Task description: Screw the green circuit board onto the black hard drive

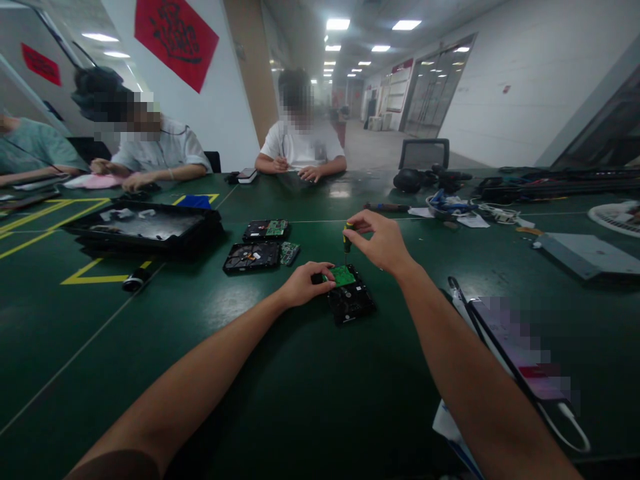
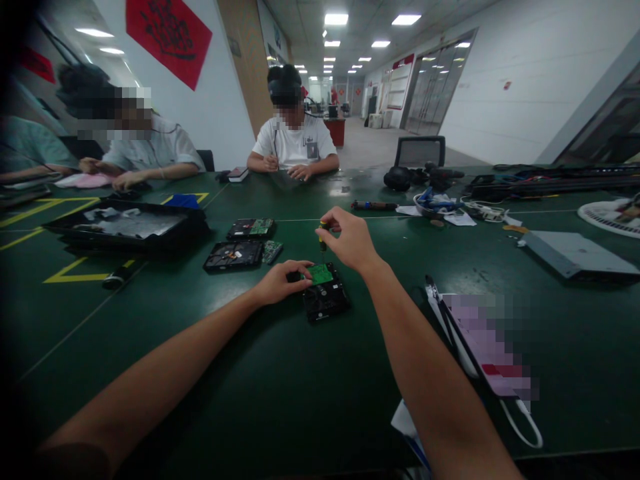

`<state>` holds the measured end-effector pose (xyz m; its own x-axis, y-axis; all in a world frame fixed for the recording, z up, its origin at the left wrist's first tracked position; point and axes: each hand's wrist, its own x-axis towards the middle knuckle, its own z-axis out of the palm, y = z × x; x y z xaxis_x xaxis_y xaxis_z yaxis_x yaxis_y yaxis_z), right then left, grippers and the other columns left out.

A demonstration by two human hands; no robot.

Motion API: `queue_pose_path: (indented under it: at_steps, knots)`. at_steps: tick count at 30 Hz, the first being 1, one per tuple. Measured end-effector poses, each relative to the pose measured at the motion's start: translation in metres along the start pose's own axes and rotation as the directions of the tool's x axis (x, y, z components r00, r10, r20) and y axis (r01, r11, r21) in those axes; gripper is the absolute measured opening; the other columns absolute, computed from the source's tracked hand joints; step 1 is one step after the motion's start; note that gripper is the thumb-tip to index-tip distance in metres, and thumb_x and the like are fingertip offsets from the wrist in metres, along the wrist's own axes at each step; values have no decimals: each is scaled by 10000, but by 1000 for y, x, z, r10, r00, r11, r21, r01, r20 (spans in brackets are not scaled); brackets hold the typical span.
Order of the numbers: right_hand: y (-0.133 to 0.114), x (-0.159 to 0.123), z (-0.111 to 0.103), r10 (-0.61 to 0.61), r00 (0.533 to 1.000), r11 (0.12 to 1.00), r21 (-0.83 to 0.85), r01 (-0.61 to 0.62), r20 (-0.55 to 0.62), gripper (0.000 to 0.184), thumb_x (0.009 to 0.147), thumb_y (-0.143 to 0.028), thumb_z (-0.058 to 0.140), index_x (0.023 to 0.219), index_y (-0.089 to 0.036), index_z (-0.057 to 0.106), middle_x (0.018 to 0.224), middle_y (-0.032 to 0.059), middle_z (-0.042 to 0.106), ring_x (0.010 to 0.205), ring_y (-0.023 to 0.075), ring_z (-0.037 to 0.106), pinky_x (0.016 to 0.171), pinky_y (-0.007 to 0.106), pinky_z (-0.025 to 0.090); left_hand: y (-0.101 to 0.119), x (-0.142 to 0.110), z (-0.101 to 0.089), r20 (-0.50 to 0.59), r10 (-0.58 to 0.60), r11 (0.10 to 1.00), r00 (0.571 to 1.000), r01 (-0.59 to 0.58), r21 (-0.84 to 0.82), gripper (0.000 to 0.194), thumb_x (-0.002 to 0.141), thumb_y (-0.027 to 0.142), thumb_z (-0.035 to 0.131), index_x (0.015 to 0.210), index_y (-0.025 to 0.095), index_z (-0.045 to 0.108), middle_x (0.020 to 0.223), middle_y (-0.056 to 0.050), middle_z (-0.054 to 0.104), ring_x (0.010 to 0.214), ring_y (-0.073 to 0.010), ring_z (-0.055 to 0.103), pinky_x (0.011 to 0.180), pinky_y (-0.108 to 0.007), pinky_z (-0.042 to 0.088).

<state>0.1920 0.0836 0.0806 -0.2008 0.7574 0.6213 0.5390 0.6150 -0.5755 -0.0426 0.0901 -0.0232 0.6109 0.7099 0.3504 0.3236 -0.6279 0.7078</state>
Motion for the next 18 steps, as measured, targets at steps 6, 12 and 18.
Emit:
queue_pose_path:
  at_steps: [6, 12, 18]
  knots:
    - [-1, 0, 0, -33, 999, 998, -53, 33, -8, 192, 847, -271, 672, 1034, -225, 667, 1064, 75, 680, 941, 230, 667, 862, 425, 573, -2, 0, 1, -6, -9, 1000, 1000, 9, 7, 181, 848, 351, 729, 970, 218, 730, 1263, -91, 693, 1238, -267, 612, 1061, -444, 436]
    - [0, 0, 0, 36, 999, 999, -26, -37, -17, 160, 849, -314, 689, 971, -223, 639, 970, 59, 702, 882, 220, 678, 834, 411, 580, 0, 0, 0, 1, -2, 1000, 1000, 2, 6, 170, 851, 343, 725, 971, 223, 726, 1257, -85, 699, 1247, -263, 606, 1065, -452, 431]
    - [1, 0, 0, -25, 999, 997, -72, 23, -21, 199, 838, -263, 676, 1031, -220, 652, 1057, 75, 671, 933, 223, 661, 874, 420, 572, -1, 0, 0, -1, -20, 1000, 1000, 20, 15, 184, 847, 350, 729, 971, 214, 730, 1277, -98, 687, 1236, -273, 612, 1068, -459, 428]
